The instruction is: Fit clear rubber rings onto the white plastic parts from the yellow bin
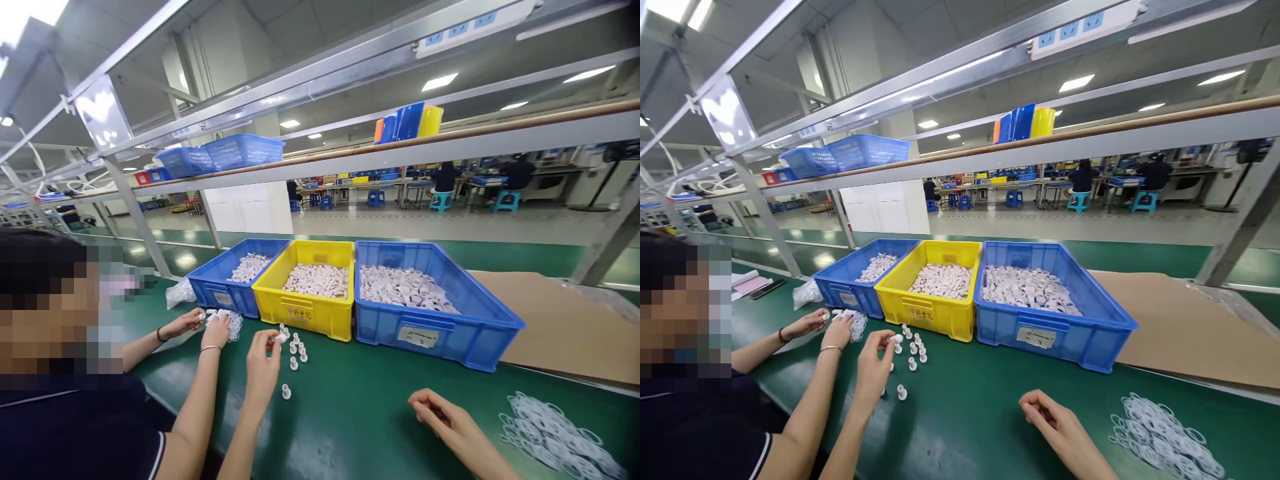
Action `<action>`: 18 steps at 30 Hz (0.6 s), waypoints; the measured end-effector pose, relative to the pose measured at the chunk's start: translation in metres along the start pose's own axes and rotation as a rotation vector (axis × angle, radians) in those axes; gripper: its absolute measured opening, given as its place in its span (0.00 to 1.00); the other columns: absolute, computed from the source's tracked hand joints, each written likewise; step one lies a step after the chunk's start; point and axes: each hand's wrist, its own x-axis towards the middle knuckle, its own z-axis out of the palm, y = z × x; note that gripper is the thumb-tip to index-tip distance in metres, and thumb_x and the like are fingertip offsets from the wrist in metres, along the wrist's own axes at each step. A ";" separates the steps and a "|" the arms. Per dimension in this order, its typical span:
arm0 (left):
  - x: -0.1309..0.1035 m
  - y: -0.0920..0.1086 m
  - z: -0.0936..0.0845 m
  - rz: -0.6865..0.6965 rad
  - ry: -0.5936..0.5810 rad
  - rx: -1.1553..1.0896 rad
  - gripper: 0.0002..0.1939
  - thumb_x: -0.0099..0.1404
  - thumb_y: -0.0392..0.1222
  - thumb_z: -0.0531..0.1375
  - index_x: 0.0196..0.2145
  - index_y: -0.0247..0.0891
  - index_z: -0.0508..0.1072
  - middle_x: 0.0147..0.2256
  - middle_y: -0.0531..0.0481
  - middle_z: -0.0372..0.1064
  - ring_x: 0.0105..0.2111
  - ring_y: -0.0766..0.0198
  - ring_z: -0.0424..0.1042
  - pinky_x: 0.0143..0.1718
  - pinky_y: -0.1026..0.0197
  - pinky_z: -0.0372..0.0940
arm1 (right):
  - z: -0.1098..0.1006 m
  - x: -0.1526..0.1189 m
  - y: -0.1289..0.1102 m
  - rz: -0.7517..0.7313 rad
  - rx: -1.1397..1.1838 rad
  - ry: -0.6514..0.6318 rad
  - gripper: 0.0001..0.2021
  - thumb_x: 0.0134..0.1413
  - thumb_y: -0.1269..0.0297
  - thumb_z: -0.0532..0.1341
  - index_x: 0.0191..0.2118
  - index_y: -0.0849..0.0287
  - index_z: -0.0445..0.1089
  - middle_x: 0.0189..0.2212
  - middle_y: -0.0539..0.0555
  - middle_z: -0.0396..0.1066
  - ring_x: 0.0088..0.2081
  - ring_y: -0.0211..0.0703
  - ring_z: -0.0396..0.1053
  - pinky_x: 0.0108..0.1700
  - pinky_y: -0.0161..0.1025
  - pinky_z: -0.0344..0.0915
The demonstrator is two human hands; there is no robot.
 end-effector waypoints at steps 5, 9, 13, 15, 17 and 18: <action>0.003 -0.067 -0.025 -0.082 -0.103 0.405 0.11 0.67 0.40 0.47 0.40 0.38 0.67 0.41 0.43 0.67 0.43 0.54 0.68 0.47 0.53 0.63 | 0.004 0.002 0.000 0.011 0.007 0.011 0.18 0.64 0.44 0.52 0.40 0.52 0.68 0.29 0.47 0.63 0.29 0.39 0.58 0.28 0.35 0.54; 0.009 -0.082 -0.032 -0.116 -0.192 0.424 0.08 0.60 0.36 0.50 0.32 0.39 0.69 0.33 0.44 0.68 0.38 0.51 0.69 0.42 0.52 0.64 | 0.003 0.002 -0.003 -0.003 0.008 0.057 0.19 0.64 0.43 0.53 0.37 0.53 0.68 0.28 0.48 0.65 0.28 0.40 0.58 0.28 0.36 0.54; 0.052 -0.074 -0.064 -0.115 -0.204 0.405 0.04 0.56 0.41 0.56 0.28 0.43 0.71 0.29 0.45 0.67 0.42 0.47 0.69 0.44 0.50 0.64 | 0.000 0.001 -0.006 -0.005 0.032 0.101 0.19 0.64 0.43 0.53 0.36 0.54 0.68 0.28 0.48 0.65 0.27 0.39 0.58 0.28 0.35 0.53; 0.075 -0.072 -0.081 -0.105 -0.175 0.392 0.07 0.54 0.45 0.57 0.29 0.42 0.73 0.28 0.43 0.66 0.44 0.42 0.68 0.47 0.46 0.63 | -0.002 0.000 -0.007 -0.006 0.044 0.113 0.19 0.64 0.44 0.53 0.35 0.54 0.68 0.28 0.47 0.65 0.28 0.38 0.58 0.28 0.35 0.54; 0.091 -0.073 -0.091 -0.101 -0.130 0.377 0.11 0.52 0.48 0.57 0.32 0.43 0.74 0.28 0.43 0.66 0.44 0.40 0.67 0.49 0.42 0.62 | -0.002 0.000 -0.007 -0.007 0.052 0.118 0.19 0.65 0.44 0.53 0.35 0.55 0.68 0.28 0.47 0.66 0.28 0.38 0.58 0.29 0.35 0.54; 0.095 -0.075 -0.094 -0.101 -0.094 0.367 0.13 0.51 0.49 0.57 0.33 0.45 0.75 0.28 0.45 0.66 0.44 0.40 0.66 0.50 0.41 0.62 | -0.002 0.000 -0.007 -0.007 0.053 0.118 0.19 0.65 0.44 0.53 0.35 0.55 0.68 0.28 0.47 0.67 0.28 0.38 0.58 0.29 0.35 0.55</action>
